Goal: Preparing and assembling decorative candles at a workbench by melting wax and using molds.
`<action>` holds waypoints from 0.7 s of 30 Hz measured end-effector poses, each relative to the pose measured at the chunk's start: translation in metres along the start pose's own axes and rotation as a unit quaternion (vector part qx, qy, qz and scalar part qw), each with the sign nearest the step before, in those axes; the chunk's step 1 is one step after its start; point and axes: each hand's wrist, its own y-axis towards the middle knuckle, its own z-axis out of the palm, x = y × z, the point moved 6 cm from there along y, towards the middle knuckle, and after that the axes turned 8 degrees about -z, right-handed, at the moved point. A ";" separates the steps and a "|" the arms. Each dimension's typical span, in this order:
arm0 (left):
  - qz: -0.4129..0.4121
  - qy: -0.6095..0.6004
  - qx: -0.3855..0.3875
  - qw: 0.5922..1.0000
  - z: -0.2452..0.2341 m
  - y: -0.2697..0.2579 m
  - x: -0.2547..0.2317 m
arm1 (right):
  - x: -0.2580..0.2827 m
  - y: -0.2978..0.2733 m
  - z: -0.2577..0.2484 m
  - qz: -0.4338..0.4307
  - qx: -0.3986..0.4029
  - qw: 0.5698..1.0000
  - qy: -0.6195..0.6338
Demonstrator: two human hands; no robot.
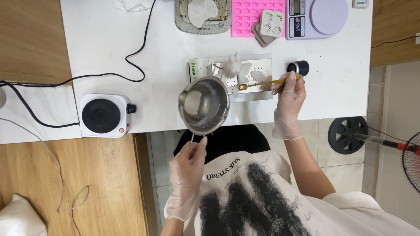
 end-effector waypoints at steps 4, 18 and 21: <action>-0.083 -0.102 -0.050 0.990 -0.028 0.009 0.017 | -0.003 0.001 -0.003 -0.013 -0.016 1.000 -0.023; -0.162 -0.265 -0.229 0.923 -0.107 0.018 0.056 | 0.008 -0.003 0.003 -0.078 0.016 0.992 -0.097; -0.197 -0.202 -0.239 0.929 -0.107 0.017 0.050 | 0.011 -0.001 0.001 -0.089 0.010 0.991 -0.096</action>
